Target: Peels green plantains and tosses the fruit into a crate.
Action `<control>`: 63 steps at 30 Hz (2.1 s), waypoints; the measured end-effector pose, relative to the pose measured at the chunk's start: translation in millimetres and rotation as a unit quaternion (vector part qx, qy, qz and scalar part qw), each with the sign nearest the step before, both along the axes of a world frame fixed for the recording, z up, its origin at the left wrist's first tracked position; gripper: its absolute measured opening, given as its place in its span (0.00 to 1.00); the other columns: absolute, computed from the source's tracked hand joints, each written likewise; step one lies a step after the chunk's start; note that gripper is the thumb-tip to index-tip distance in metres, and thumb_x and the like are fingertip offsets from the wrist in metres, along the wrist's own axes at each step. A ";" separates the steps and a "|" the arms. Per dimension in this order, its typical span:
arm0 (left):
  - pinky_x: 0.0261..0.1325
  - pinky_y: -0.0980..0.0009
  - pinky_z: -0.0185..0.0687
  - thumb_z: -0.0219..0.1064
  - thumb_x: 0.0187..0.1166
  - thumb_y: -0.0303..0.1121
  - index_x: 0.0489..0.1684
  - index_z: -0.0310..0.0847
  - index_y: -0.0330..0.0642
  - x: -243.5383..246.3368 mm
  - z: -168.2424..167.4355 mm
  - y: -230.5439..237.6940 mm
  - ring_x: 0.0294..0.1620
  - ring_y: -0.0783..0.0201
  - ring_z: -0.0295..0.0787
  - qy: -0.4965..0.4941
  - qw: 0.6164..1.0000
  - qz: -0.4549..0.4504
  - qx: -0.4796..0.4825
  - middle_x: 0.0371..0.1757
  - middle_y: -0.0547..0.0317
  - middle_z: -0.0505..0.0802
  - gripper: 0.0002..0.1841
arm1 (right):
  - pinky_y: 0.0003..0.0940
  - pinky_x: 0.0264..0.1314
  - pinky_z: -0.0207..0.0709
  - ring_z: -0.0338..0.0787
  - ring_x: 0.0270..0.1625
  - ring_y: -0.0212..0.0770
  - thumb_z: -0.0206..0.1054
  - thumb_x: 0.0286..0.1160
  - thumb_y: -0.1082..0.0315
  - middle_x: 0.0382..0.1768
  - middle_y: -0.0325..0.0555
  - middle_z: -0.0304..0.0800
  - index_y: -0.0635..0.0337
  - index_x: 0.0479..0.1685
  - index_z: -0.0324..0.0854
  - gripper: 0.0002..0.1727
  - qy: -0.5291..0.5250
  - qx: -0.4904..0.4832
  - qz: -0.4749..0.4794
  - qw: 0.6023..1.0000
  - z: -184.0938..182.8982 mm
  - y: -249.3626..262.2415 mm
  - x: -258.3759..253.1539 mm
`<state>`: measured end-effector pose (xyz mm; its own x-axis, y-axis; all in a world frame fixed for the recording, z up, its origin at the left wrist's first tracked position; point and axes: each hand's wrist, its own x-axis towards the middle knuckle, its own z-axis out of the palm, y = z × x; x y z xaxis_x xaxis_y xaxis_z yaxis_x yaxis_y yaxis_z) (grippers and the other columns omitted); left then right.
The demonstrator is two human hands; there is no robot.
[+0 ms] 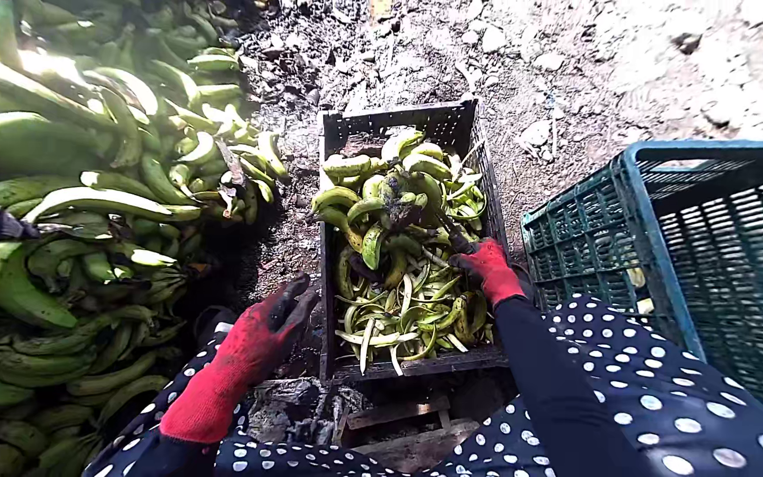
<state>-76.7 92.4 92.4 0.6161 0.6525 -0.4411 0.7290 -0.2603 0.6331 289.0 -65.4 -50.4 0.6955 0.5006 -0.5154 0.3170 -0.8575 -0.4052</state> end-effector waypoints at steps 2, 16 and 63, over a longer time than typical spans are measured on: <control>0.65 0.55 0.83 0.51 0.88 0.56 0.83 0.72 0.50 1.1 -3.4 -2.8 0.55 0.61 0.91 0.012 1.000 -0.017 -0.012 0.59 0.53 0.92 0.30 | 0.73 0.65 0.76 0.86 0.63 0.70 0.82 0.63 0.46 0.59 0.71 0.86 0.66 0.63 0.81 0.36 0.025 0.022 -0.043 0.999 -5.8 -5.8 -8.4; 0.77 0.45 0.71 0.46 0.88 0.61 0.87 0.68 0.54 5.4 -10.8 -9.6 0.71 0.51 0.84 0.080 0.993 -0.088 0.005 0.71 0.48 0.87 0.33 | 0.47 0.56 0.83 0.90 0.47 0.44 0.77 0.71 0.59 0.45 0.53 0.92 0.65 0.53 0.87 0.19 0.162 0.184 -0.128 0.961 7.4 -4.0 -30.1; 0.48 0.72 0.86 0.58 0.84 0.50 0.76 0.65 0.39 77.9 -46.1 -65.5 0.44 0.74 0.87 -0.399 0.879 0.217 -0.148 0.47 0.63 0.89 0.29 | 0.40 0.52 0.82 0.87 0.44 0.38 0.45 0.91 0.51 0.44 0.49 0.89 0.65 0.71 0.77 0.28 0.237 0.240 -0.054 0.940 65.6 -72.3 -209.0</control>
